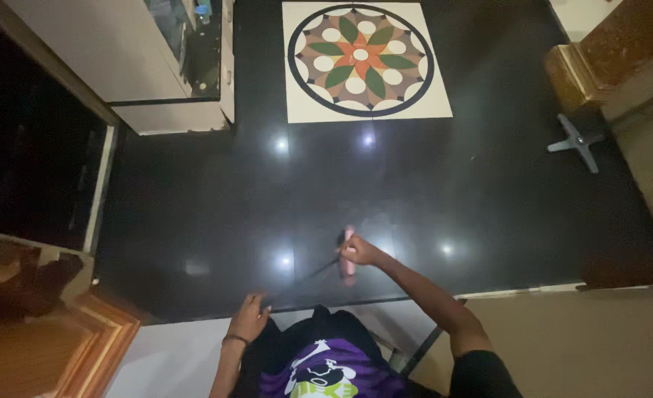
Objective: The person sweeps the floor using a pink broom, moving through a hallway and into another room with a patterned floor.
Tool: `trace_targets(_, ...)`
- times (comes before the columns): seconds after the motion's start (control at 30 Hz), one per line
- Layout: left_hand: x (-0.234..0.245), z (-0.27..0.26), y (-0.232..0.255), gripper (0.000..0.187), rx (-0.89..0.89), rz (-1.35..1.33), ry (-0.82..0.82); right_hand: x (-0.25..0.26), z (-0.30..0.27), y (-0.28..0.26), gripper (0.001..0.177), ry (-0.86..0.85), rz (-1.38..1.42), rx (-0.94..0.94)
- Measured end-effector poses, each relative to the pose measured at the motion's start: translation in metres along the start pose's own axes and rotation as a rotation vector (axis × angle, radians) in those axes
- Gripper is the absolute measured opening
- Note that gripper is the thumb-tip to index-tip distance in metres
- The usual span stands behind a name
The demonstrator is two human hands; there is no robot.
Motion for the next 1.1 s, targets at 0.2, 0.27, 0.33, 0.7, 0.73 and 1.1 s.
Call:
trace_targets(0.2,-0.008,0.008,0.004,0.053,-0.011,-0.126,0.035,0.045,-0.012,0.051,0.048,0.205,-0.205,-0.460)
trace_targets(0.27,0.002,0.010,0.002,0.053,-0.007,-0.114,0.076,0.063,-0.035,0.049,0.050,0.281,-0.252,-0.490)
trace_targets(0.33,0.015,0.007,-0.001,0.054,-0.051,-0.060,0.156,0.081,-0.069,0.047,0.044,0.442,-0.164,-0.508)
trace_targets(0.7,0.006,0.043,0.015,0.047,-0.019,0.004,-0.083,0.160,-0.239,0.012,0.027,1.319,-0.078,-0.215)
trace_targets(0.73,0.006,0.050,0.032,0.047,-0.112,0.005,-0.055,0.153,-0.248,0.017,0.024,1.385,-0.055,-0.250)
trace_targets(1.1,0.011,0.087,0.227,0.042,-0.739,0.139,-0.100,0.105,-0.259,0.038,0.034,1.390,-0.401,-0.714)
Point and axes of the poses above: each hand's wrist, its own z-axis towards the middle knuckle, its own x-axis out of the back of the hand, y = z × x, the point moved 10 cm from there along z, towards the middle knuckle
